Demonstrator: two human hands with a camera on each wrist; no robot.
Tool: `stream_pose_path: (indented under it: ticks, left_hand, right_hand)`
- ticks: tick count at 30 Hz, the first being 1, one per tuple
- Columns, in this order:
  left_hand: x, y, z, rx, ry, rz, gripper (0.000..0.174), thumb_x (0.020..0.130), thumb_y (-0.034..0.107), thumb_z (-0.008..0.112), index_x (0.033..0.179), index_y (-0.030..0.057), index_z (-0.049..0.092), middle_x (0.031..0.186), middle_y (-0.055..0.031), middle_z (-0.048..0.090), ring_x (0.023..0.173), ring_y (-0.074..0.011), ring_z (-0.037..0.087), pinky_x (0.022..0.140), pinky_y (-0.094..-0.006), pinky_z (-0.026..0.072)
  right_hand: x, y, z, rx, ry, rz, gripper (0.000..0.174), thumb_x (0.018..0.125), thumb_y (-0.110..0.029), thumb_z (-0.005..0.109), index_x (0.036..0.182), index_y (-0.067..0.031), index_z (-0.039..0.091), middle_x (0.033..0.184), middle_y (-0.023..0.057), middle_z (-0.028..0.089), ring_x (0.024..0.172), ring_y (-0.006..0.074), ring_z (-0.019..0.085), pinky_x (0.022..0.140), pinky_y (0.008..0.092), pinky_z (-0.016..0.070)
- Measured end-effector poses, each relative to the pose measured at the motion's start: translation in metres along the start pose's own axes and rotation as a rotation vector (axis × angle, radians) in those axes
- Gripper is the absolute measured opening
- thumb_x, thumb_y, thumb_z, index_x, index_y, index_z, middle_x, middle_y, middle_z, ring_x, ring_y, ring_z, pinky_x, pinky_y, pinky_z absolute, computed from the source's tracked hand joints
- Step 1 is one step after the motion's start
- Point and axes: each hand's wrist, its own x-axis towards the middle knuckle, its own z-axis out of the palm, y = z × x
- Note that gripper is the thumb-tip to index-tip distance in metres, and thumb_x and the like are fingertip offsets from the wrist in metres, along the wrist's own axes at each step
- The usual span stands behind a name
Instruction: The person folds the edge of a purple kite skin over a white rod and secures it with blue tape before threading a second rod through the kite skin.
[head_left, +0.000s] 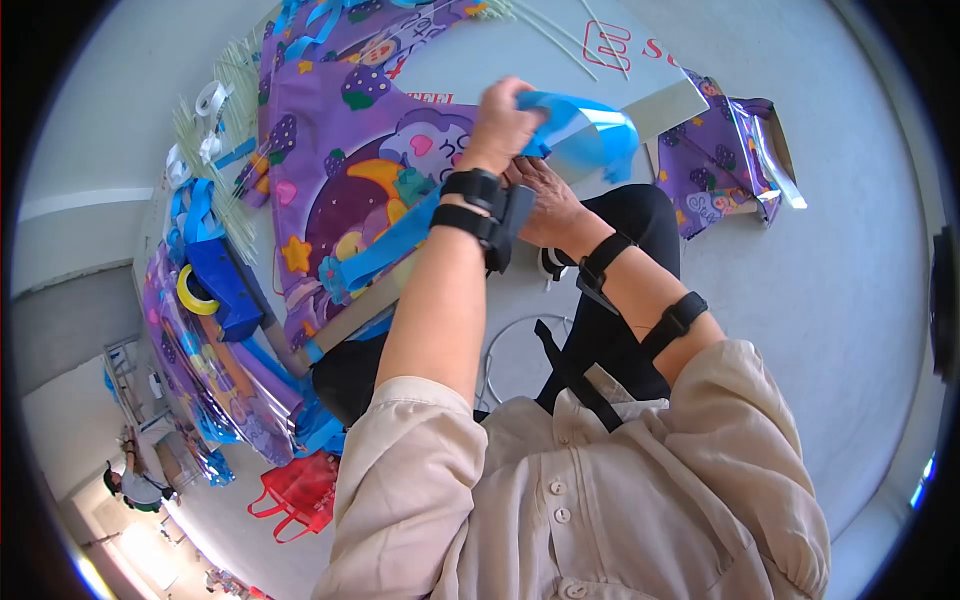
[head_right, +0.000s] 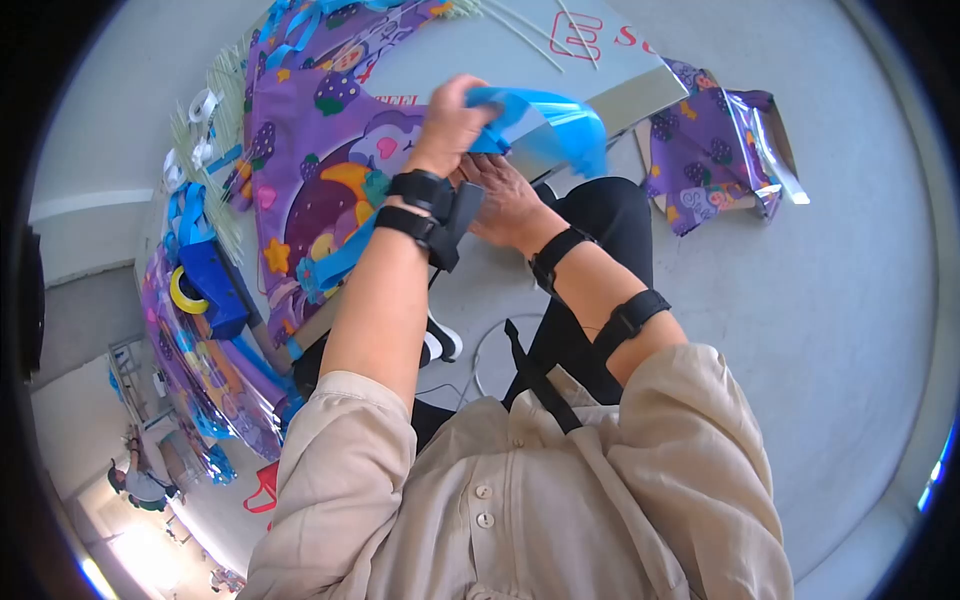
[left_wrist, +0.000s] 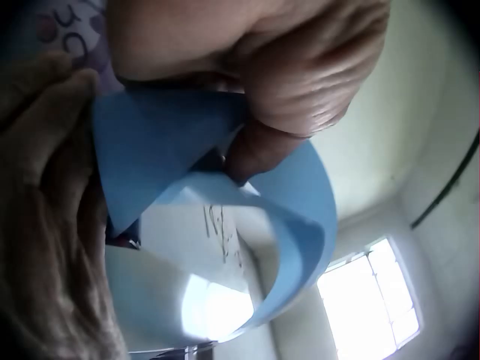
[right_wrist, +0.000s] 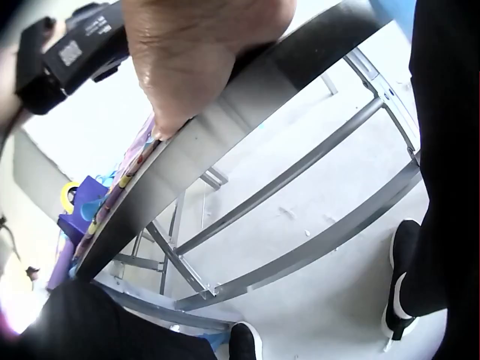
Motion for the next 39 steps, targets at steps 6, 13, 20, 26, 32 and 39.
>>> stream_pose_path:
  ticks: [6,13,20,26,32,39]
  left_hand:
    - [-0.043,-0.027,-0.045,-1.057,0.142,-0.101,0.03,0.076,0.004,0.068,0.105,0.0001,0.061,0.098,-0.0076,0.063,0.09,-0.0159,0.059,0.083,-0.0294,0.0472]
    - [-0.132,-0.063,-0.076,-1.73,0.322,0.2,0.027,0.075,0.008,0.071,0.1,0.002,0.063,0.1,-0.0091,0.064,0.103,-0.0267,0.058,0.096,-0.0417,0.0404]
    - [-0.266,-0.125,-0.148,-0.784,1.037,-0.731,0.039,0.077,0.008,0.075,0.11,-0.0026,0.057,0.098,-0.0127,0.061,0.092,-0.0259,0.059,0.086,-0.0428,0.0483]
    - [-0.187,-0.023,-0.147,0.571,0.865,-0.164,0.05,0.072,0.001,0.069,0.119,0.0007,0.052,0.112,-0.0172,0.057,0.106,-0.0333,0.054,0.091,-0.0424,0.0431]
    - [-0.039,0.0,-0.041,0.851,0.341,0.174,0.051,0.072,0.004,0.061,0.122,0.0056,0.053,0.124,-0.0178,0.053,0.124,-0.0311,0.045,0.1,-0.0474,0.0368]
    - [-0.048,0.015,-0.051,0.687,0.337,0.372,0.004,0.075,0.005,0.058,0.076,0.0071,0.054,0.073,-0.0071,0.061,0.08,-0.0277,0.061,0.085,-0.0454,0.0424]
  right_hand:
    - [0.011,-0.009,-0.032,0.15,-0.142,0.172,0.078,0.087,-0.047,0.056,0.143,-0.0003,0.027,0.144,0.0162,0.036,0.135,0.0308,0.031,0.111,0.043,0.0237]
    - [0.009,-0.013,-0.041,0.103,-0.102,0.082,0.082,0.089,-0.052,0.051,0.143,0.0027,0.024,0.151,0.0204,0.021,0.143,0.0295,0.015,0.116,0.043,0.0139]
    - [0.011,-0.012,-0.037,0.081,-0.03,0.073,0.081,0.087,-0.051,0.054,0.142,0.0032,0.028,0.15,0.019,0.026,0.142,0.0317,0.017,0.117,0.0412,0.0141]
    - [0.009,-0.013,-0.034,0.098,-0.025,0.078,0.082,0.088,-0.051,0.053,0.144,0.0021,0.026,0.15,0.0183,0.026,0.142,0.0309,0.016,0.117,0.0406,0.0122]
    - [0.012,-0.019,-0.049,0.063,-0.146,0.126,0.081,0.087,-0.052,0.054,0.142,0.003,0.029,0.15,0.0181,0.027,0.142,0.0307,0.016,0.117,0.0413,0.0128]
    - [0.005,-0.012,-0.035,0.073,0.107,0.027,0.064,0.089,-0.053,0.05,0.122,0.0029,0.05,0.124,0.019,0.052,0.127,0.0339,0.04,0.109,0.0453,0.025]
